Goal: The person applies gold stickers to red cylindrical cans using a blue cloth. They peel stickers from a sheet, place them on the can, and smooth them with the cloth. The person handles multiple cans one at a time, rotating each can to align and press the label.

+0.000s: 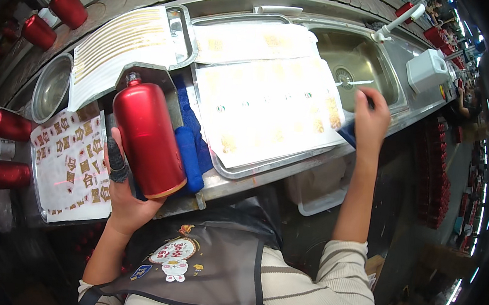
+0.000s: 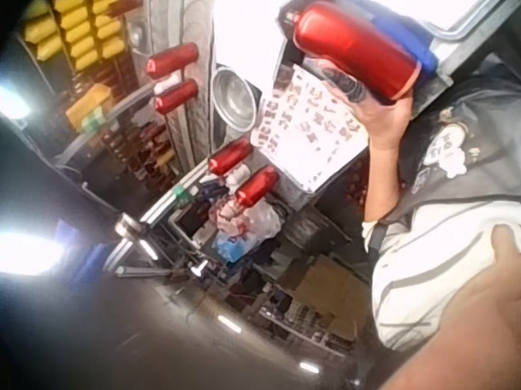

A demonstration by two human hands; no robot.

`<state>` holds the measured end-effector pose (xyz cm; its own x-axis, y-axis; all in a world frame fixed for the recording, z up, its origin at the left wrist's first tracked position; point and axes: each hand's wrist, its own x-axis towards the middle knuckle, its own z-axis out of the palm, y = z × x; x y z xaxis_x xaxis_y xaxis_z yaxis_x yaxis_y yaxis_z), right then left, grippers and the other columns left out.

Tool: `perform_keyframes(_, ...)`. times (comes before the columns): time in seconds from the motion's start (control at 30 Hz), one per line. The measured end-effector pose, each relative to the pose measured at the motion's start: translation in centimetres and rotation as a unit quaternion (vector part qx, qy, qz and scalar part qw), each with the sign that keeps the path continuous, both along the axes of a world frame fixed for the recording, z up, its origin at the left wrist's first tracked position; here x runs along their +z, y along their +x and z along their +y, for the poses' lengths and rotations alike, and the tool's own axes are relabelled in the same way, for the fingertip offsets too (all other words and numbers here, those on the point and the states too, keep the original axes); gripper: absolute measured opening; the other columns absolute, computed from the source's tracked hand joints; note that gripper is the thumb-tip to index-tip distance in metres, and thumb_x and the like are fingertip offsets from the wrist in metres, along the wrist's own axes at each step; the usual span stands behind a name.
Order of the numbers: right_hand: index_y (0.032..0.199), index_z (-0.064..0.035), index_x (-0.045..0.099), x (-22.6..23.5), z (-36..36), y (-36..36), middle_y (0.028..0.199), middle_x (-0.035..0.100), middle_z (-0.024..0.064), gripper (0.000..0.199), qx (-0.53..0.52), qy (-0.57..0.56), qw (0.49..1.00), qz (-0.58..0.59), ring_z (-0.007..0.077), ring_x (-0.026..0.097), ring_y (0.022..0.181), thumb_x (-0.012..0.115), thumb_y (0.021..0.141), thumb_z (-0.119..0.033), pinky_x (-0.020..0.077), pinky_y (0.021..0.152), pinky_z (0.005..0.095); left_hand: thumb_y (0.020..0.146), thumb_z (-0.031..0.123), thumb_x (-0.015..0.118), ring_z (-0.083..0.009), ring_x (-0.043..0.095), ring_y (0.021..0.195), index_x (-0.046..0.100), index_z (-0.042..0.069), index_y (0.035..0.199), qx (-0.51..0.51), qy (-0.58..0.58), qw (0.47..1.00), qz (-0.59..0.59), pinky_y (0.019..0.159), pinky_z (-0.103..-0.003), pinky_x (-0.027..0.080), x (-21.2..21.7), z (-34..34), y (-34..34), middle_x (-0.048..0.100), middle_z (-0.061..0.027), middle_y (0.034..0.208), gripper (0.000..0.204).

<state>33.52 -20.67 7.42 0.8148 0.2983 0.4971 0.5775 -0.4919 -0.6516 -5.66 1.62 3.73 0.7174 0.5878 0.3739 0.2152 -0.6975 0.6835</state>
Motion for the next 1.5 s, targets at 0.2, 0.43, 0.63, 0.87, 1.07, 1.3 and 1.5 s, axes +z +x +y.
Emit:
perform_keyframes(0.2, 0.113, -0.0127, 0.069, -0.2, 14.0, 7.1, 0.104, 0.065, 0.0154, 0.032, 0.113, -0.340, 0.932, -0.056, 0.0354, 0.064, 0.101, 0.068, 0.082, -0.022, 0.0511, 0.088, 0.0438, 0.068, 0.027, 0.089, -0.0354, 0.035, 0.142, 0.011, -0.002, 0.156, 0.006, -0.033, 0.999, 0.024, 0.118, -0.049, 0.017, 0.8, -0.2, 0.7, 0.027, -0.0219, 0.158, 0.121)
perform_keyframes(0.43, 0.125, -0.0208, 0.066, -0.8, 17.6, 13.5, 0.118, 0.059, 0.0167, 0.049, 0.132, -0.451, 0.882, -0.028, 0.0346, 0.060, 0.111, 0.076, 0.078, -0.028, 0.0486, 0.094, 0.0427, 0.064, 0.027, 0.094, -0.0278, 0.044, 0.134, 0.007, 0.001, 0.157, -0.010, 0.009, 0.999, 0.043, 0.110, -0.042, 0.036, 2.1, -0.1, 1.2, 0.037, -0.0181, 0.152, 0.131)
perform_keyframes(0.63, 0.118, -0.0160, 0.068, -0.8, 18.5, 14.6, 0.119, 0.060, 0.0158, 0.047, 0.181, -0.456, 0.871, -0.006, 0.0344, 0.060, 0.111, 0.078, 0.074, -0.031, 0.0487, 0.091, 0.0417, 0.062, 0.029, 0.095, -0.0314, 0.045, 0.131, 0.010, -0.001, 0.156, -0.018, 0.011, 0.999, 0.025, 0.110, -0.045, 0.034, 2.3, 0.3, 1.5, 0.040, -0.0182, 0.147, 0.130)
perform_keyframes(0.87, 0.104, -0.0107, 0.069, -0.6, 19.5, 16.0, 0.103, 0.065, 0.0143, 0.040, 0.201, -0.475, 0.856, -0.037, 0.0337, 0.062, 0.102, 0.079, 0.072, -0.032, 0.0500, 0.085, 0.0418, 0.061, 0.025, 0.095, -0.0331, 0.044, 0.131, 0.011, -0.002, 0.155, -0.026, -0.044, 0.998, 0.048, 0.110, -0.045, 0.036, 1.2, -0.1, 0.8, 0.038, -0.0205, 0.145, 0.129)
perform_keyframes(1.07, 0.094, -0.0076, 0.067, -1.1, 19.9, 16.2, 0.097, 0.067, 0.0149, 0.024, 0.212, -0.462, 0.854, -0.110, 0.0358, 0.064, 0.095, 0.069, 0.081, -0.027, 0.0503, 0.079, 0.0453, 0.061, 0.024, 0.094, -0.0334, 0.044, 0.131, 0.010, -0.001, 0.155, -0.021, 0.013, 0.999, 0.042, 0.110, -0.047, 0.036, 2.9, 0.2, 1.3, 0.038, -0.0211, 0.144, 0.129)
perform_keyframes(1.3, 0.090, -0.0103, 0.068, -2.2, 19.6, 16.3, 0.097, 0.066, 0.0140, 0.016, 0.201, -0.369, 0.894, -0.157, 0.0361, 0.064, 0.094, 0.063, 0.086, -0.026, 0.0505, 0.077, 0.0466, 0.063, 0.032, 0.093, -0.0352, 0.044, 0.130, 0.010, -0.002, 0.155, -0.026, 0.040, 0.997, 0.058, 0.112, -0.052, 0.027, 3.1, 0.6, 1.2, 0.040, -0.0222, 0.143, 0.129)
perform_keyframes(1.5, 0.088, -0.0104, 0.071, -3.5, 19.6, 17.4, 0.098, 0.066, 0.0151, 0.020, 0.135, -0.360, 0.920, -0.071, 0.0360, 0.063, 0.095, 0.068, 0.083, -0.029, 0.0507, 0.079, 0.0459, 0.064, 0.043, 0.090, -0.0378, 0.034, 0.141, 0.021, 0.010, 0.157, -0.022, 0.026, 0.999, 0.004, 0.113, -0.064, 0.015, 1.5, 0.4, 0.7, 0.030, -0.0216, 0.155, 0.121)
